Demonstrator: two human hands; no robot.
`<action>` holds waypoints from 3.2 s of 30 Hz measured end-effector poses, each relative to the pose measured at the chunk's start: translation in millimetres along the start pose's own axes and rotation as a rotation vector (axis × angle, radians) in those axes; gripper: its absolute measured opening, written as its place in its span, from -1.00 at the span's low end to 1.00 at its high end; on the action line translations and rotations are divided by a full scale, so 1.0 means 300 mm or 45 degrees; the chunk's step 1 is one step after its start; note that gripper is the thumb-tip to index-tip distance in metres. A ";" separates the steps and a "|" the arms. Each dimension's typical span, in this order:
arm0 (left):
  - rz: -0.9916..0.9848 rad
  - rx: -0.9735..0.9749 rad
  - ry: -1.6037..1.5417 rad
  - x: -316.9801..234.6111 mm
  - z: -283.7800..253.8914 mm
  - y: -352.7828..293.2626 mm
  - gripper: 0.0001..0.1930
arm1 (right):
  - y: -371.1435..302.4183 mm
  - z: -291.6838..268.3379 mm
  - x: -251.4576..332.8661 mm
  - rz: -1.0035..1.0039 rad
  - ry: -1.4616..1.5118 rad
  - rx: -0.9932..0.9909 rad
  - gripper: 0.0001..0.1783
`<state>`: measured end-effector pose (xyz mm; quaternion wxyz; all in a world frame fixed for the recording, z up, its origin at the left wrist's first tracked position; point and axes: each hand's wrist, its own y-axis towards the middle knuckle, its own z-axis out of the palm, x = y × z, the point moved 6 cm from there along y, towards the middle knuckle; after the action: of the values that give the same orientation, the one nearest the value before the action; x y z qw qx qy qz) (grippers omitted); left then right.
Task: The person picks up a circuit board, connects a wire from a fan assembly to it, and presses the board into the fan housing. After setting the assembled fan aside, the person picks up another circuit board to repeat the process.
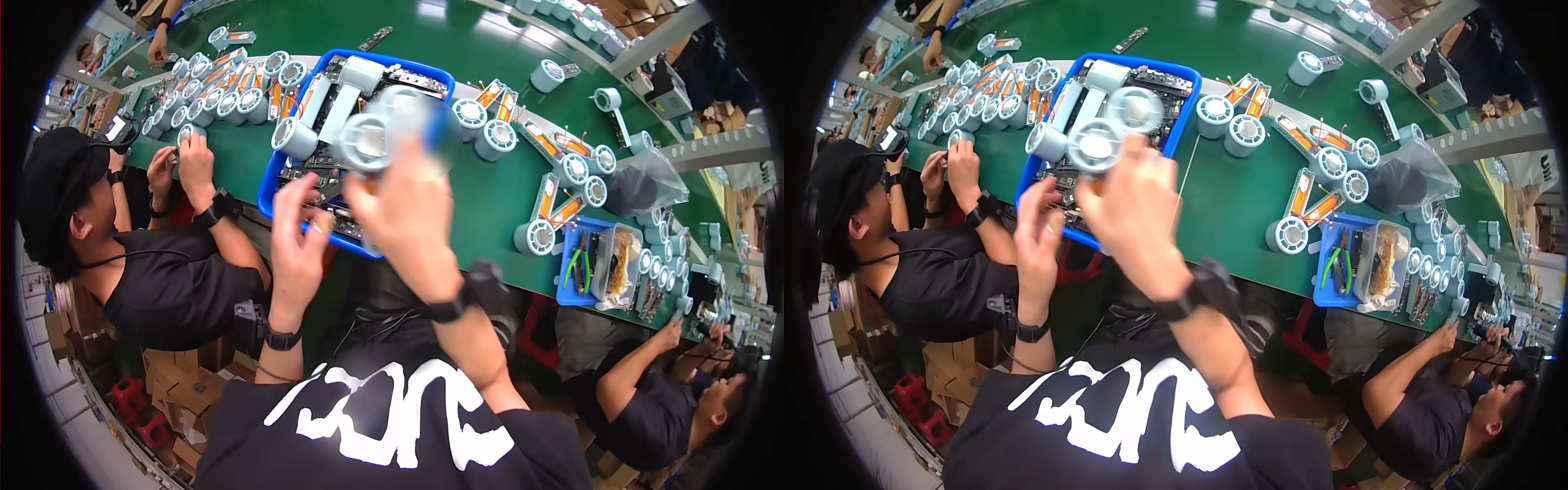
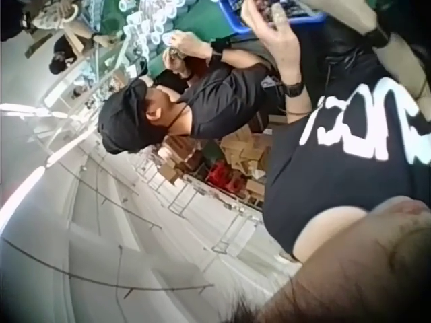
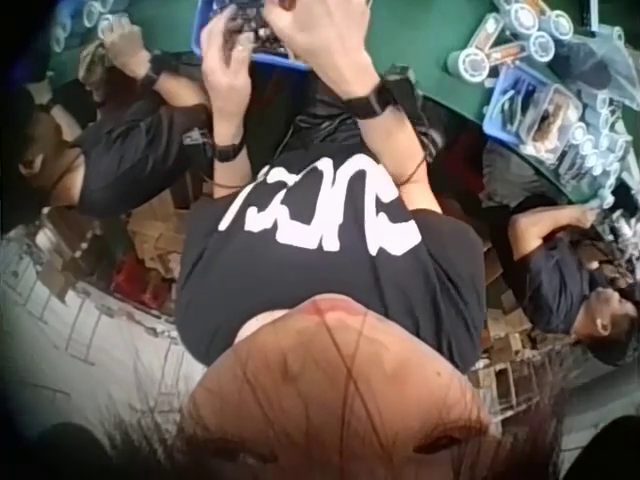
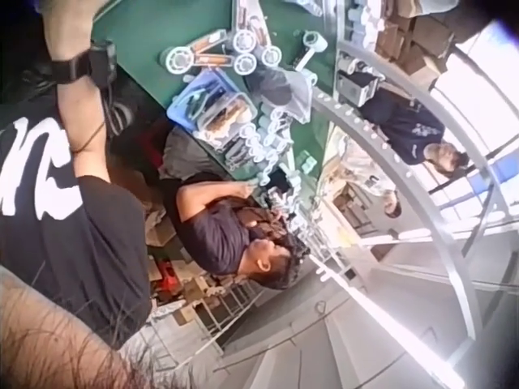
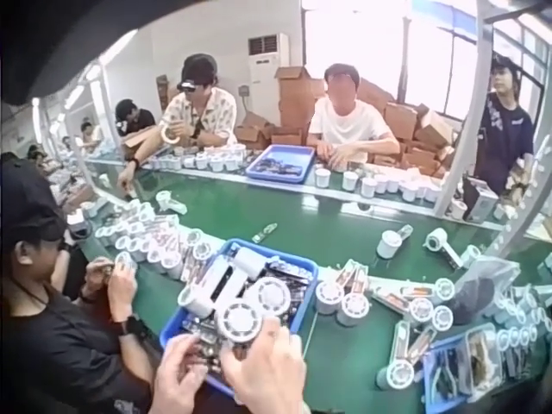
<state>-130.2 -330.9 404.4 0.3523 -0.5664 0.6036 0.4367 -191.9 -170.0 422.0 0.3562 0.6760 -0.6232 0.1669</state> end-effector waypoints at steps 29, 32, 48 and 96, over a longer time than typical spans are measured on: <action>0.034 -0.402 0.540 0.040 -0.010 0.124 -0.57 | -0.285 -0.387 -0.561 0.352 -0.551 -0.025 -0.45; 0.429 -0.223 0.696 -0.063 0.124 0.130 -0.63 | -0.283 -0.419 -0.503 0.175 -0.434 0.024 -0.47; 0.994 0.532 1.241 -0.029 0.269 0.343 -0.77 | -0.067 -0.310 -0.510 -0.619 -0.425 0.773 -0.55; -0.049 0.564 0.051 0.051 0.623 -0.155 -0.47 | -0.496 -0.361 -0.584 0.181 0.508 -0.252 -0.72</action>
<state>-98.7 -162.4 315.0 0.4645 -0.4951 0.6807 0.2753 -54.5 27.0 338.8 0.5240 0.5458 -0.5999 0.2601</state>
